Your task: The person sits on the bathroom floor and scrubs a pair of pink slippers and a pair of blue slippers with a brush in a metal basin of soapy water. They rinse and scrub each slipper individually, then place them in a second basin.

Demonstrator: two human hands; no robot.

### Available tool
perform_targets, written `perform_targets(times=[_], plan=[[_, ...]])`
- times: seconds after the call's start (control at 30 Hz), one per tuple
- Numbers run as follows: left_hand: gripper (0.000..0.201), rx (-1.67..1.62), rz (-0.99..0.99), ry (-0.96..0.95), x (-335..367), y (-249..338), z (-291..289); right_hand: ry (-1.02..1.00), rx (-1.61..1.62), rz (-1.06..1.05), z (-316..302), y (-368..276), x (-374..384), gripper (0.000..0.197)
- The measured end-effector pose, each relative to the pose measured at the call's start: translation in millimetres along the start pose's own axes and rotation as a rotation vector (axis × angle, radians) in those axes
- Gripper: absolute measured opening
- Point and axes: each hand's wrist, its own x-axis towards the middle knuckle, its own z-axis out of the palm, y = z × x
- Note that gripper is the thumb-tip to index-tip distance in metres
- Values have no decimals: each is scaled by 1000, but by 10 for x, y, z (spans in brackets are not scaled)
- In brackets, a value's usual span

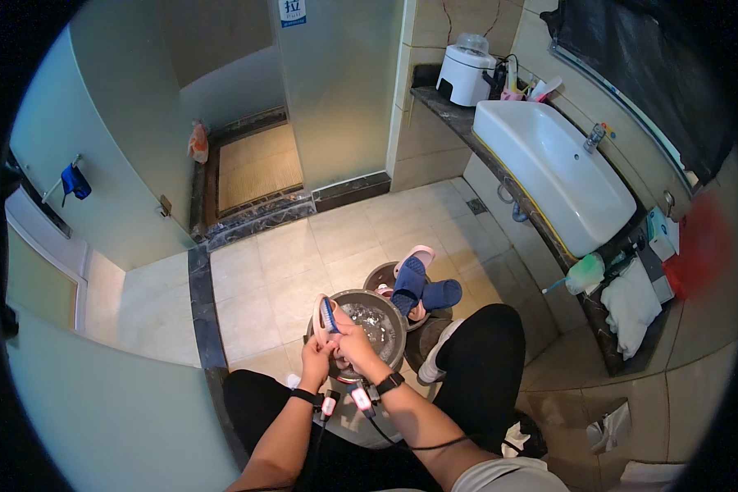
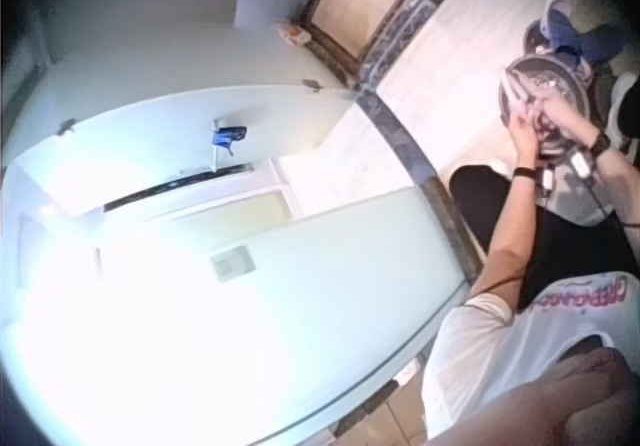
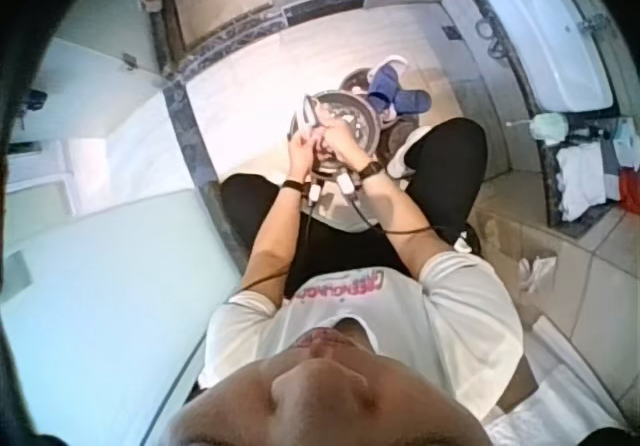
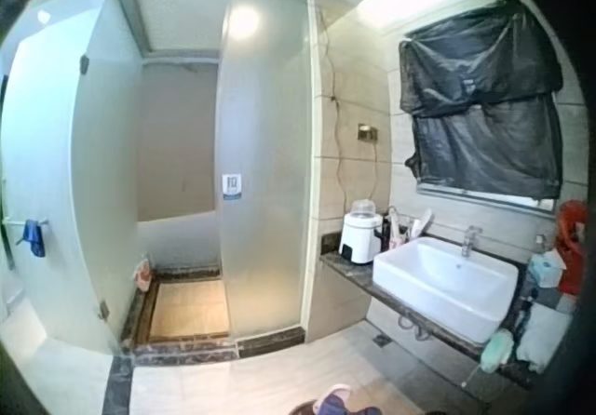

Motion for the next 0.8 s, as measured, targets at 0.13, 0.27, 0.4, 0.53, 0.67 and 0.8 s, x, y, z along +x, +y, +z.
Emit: perform_targets(times=[0.13,0.27,0.4,0.53,0.67,0.8], plan=[[17,103,72,100,-85,133,-50,-14,65,166,-10,25,-122,18],[18,-66,-7,-26,-158,129,36,-139,320,199,-230,58,152,13],[21,287,114,117,-71,98,-69,-349,418,343,-252,105,57,10],[16,242,117,201,162,-161,-269,-478,705,364,-452,224,155,12],[18,17,-8,219,150,-228,-401,171,510,129,-749,492,421,9],[9,-163,-250,128,180,125,-240,438,-756,222,-1265,1432,1116,23]])
